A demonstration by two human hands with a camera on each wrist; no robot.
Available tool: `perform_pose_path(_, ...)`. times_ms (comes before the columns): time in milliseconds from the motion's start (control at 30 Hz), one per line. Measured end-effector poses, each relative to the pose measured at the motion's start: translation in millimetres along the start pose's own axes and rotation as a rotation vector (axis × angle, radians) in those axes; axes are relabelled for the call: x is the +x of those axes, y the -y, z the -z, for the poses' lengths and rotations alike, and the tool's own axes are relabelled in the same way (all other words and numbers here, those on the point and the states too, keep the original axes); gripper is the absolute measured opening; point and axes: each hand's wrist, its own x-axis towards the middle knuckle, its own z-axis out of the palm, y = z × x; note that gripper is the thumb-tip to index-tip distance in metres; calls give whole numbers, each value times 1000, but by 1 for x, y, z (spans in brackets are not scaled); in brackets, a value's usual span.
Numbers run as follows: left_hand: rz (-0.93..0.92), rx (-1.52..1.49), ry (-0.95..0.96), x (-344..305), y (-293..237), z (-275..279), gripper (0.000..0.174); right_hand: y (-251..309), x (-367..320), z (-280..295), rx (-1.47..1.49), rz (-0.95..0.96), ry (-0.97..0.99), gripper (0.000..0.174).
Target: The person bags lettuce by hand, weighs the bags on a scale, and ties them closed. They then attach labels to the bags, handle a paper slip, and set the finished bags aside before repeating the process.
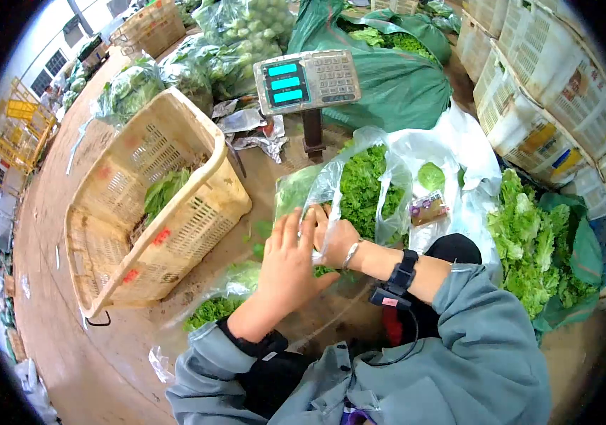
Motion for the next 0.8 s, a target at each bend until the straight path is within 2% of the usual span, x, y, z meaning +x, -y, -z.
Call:
perform_pose_path(33, 9, -27, -13, 3, 2, 2, 97, 2, 1, 19, 47, -42, 130, 65)
perform_pose_path(100, 43, -69, -7, 7, 1, -2, 93, -8, 6, -25, -32, 14, 89, 65)
perform_pose_path(133, 41, -68, 0, 9, 1, -12, 93, -5, 9, -28, -116, 75, 50, 66)
perform_pose_path(200, -26, 19, -1, 12, -2, -31, 91, -4, 8, -24, -18, 96, 5, 64)
perform_pose_path(233, -11, 20, -55, 13, -5, -35, 68, -3, 10, -19, -165, 152, 60, 57)
perform_pose_path(267, -7, 14, -50, 14, 0, -39, 68, -5, 10, -17, -313, 209, 117, 51)
perform_pose_path(300, -105, -37, -70, 13, 10, -42, 55, -13, 12, -17, -206, 257, 37, 30)
perform_pose_path(333, -202, -90, -88, 14, 16, -40, 43, -11, 15, -4, -52, 124, 124, 28)
perform_pose_path(367, -204, -64, -202, 15, 21, -38, 29, -13, 17, -8, -140, 173, 42, 29)
perform_pose_path(400, -145, -226, -204, 15, 30, -41, 35, -14, 16, -14, -220, 225, -33, 30)
perform_pose_path(433, -7, -355, -296, 12, 35, -37, 29, -4, 14, 10, 13, -32, 85, 28)
perform_pose_path(467, 153, -591, -192, 15, 45, -30, 16, 0, 11, 16, -22, -15, -13, 26)
perform_pose_path(500, 300, -910, -338, 17, 55, -35, 14, 1, 12, 19, -18, -23, 2, 25)
perform_pose_path(533, 472, -1142, -343, 17, 54, -23, 17, 2, 15, 22, -19, -26, 14, 25)
perform_pose_path(600, 477, -1256, -425, 12, 76, -27, 16, 1, 15, 33, 72, -43, -57, 36)
perform_pose_path(633, 489, -1259, -437, 12, 79, -27, 16, 4, 16, 49, 48, -65, 0, 35)
perform_pose_path(700, 457, -1109, -502, 13, 81, -25, 17, 1, 14, 70, 63, -70, -2, 38)
perform_pose_path(800, 433, -1106, -499, 17, 78, -23, 17, -22, 8, 85, 159, -49, -74, 41)
